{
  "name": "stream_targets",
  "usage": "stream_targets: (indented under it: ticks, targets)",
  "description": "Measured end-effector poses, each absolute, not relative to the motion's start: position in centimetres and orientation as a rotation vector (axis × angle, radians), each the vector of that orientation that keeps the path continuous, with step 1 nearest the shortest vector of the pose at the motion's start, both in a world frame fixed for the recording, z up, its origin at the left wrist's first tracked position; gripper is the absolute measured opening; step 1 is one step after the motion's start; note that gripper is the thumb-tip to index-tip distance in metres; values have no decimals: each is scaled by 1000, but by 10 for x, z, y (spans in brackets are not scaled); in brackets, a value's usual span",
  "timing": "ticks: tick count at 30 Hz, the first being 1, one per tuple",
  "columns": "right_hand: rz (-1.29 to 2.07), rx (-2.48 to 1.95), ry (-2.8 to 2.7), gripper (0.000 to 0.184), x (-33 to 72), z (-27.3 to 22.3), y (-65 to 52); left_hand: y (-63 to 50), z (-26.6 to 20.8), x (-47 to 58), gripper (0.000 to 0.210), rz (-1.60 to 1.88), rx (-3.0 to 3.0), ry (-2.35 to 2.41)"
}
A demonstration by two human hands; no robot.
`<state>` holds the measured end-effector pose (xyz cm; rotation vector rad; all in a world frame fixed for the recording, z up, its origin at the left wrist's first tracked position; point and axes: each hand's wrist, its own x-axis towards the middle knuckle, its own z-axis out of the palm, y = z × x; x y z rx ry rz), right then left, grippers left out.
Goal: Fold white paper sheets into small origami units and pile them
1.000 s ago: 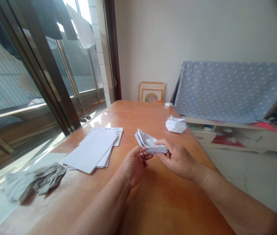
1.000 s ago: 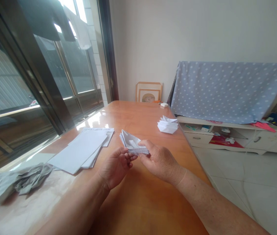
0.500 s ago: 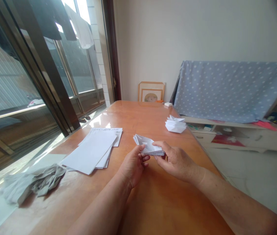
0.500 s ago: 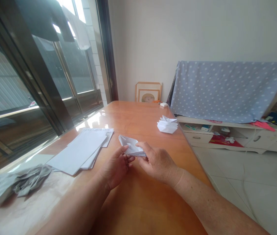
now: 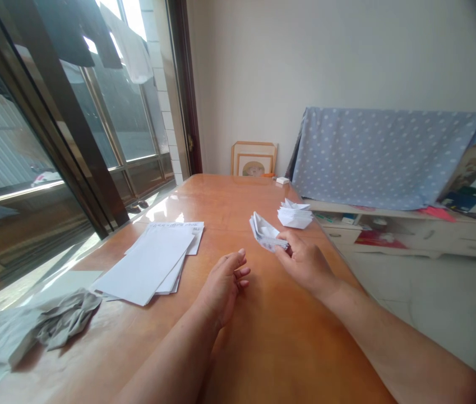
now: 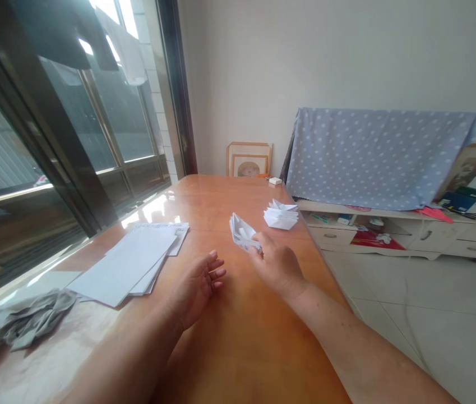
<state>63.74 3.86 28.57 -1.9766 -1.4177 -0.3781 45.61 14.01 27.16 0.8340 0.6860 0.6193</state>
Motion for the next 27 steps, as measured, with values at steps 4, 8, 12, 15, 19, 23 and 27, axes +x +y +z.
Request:
stream_targets:
  ticks: [4,8,12,15,19,23,27]
  targets:
    - [-466,-2072,-1221,26,684,269,45,141,269,456,40,612,865,700]
    - [-419,-2134,-1051,28,723,254,47,139,271,456,39,618,886,707]
    - [-395,-2166,-956,30,742,245,46,138,271,457,37,625,892,699]
    - [-385,-2159,-930,35,748,240,46,138,271,457,36,629,895,682]
    - [-393,-2138,-923,43,752,236,46,138,272,457,34,625,937,699]
    - [-401,-2122,-932,45,750,237,46,137,273,456,33,619,959,713]
    - [-383,-2126,-932,48,747,240,45,137,273,456,34,618,961,711]
